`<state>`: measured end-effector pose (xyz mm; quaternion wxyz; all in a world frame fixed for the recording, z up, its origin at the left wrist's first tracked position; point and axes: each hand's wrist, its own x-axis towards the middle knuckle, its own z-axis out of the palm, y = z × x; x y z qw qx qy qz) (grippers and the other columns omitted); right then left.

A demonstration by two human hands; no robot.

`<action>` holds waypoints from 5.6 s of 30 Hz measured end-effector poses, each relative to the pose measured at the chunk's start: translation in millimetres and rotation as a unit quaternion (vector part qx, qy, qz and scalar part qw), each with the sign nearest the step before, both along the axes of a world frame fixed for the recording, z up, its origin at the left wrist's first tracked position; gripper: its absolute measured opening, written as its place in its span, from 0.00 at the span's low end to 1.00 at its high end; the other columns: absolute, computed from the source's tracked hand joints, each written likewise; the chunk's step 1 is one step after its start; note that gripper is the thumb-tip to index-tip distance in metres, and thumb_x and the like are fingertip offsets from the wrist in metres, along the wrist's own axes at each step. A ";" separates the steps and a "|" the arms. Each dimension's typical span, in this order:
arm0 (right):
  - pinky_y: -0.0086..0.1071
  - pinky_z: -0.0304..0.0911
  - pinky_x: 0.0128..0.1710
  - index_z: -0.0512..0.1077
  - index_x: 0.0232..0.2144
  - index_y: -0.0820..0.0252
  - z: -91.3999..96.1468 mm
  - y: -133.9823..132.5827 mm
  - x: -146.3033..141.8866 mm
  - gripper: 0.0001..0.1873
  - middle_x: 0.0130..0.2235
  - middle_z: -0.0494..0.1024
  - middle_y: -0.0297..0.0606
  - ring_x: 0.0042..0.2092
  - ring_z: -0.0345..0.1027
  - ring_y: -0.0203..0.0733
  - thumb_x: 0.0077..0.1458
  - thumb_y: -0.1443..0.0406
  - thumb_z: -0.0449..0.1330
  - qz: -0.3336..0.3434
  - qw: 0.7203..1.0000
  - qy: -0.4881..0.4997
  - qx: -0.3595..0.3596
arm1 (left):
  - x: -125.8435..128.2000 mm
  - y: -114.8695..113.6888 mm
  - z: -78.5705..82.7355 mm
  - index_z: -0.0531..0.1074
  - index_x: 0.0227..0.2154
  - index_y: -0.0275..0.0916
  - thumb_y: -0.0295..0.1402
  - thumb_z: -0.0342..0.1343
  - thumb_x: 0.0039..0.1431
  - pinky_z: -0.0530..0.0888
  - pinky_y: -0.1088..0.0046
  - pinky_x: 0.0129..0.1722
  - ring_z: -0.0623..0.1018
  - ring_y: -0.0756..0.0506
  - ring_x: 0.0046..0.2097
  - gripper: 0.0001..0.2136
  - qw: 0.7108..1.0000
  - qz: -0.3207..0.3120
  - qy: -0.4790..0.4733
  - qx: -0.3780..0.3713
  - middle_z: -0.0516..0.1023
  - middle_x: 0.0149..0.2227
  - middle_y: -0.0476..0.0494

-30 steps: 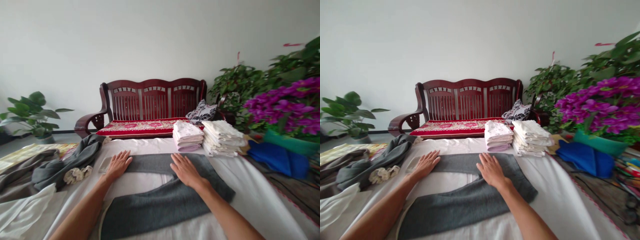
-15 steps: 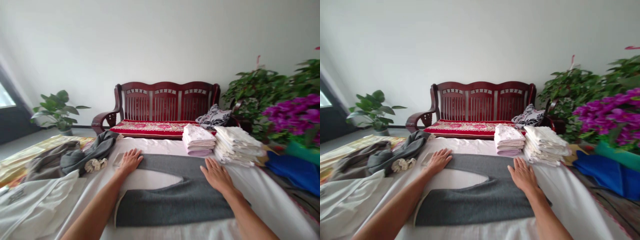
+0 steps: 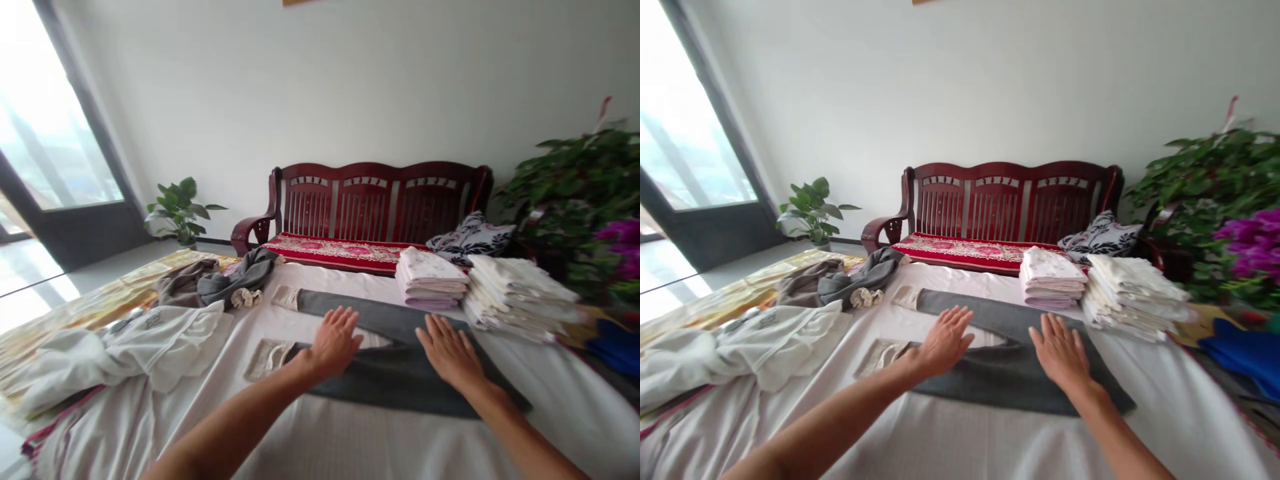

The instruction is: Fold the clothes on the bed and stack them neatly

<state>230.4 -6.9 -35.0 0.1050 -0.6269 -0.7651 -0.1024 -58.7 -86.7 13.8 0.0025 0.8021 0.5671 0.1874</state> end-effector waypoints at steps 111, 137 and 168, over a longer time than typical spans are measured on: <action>0.32 0.55 0.37 0.78 0.30 0.54 46.5 -115.8 -53.3 0.03 0.33 0.78 0.32 0.38 0.68 0.38 0.56 0.65 0.63 0.388 0.916 0.060 -0.085 | 0.8 -47.9 -0.2 0.76 0.40 0.43 0.35 0.46 0.71 0.72 0.72 0.41 0.78 0.47 0.40 0.12 0.994 -0.095 -0.026 -0.043 0.78 0.38 0.47; 0.28 0.61 0.35 0.75 0.27 0.57 41.1 -117.4 -58.4 0.12 0.29 0.76 0.33 0.33 0.69 0.35 0.61 0.66 0.55 0.356 0.888 0.265 -0.119 | 25.3 -14.6 -18.7 0.70 0.50 0.42 0.26 0.49 0.66 0.72 0.59 0.50 0.75 0.40 0.50 0.12 0.994 -0.068 0.068 0.055 0.76 0.47 0.41; 0.53 0.37 0.69 0.50 0.70 0.68 7.9 -41.3 36.7 0.38 0.72 0.48 0.44 0.72 0.38 0.49 0.66 0.50 0.36 -0.134 0.985 -0.022 -0.104 | -29.5 -79.1 -11.9 0.58 0.67 0.46 0.43 0.51 0.67 0.54 0.53 0.69 0.55 0.37 0.71 0.27 0.944 -0.300 0.027 -0.134 0.55 0.70 0.40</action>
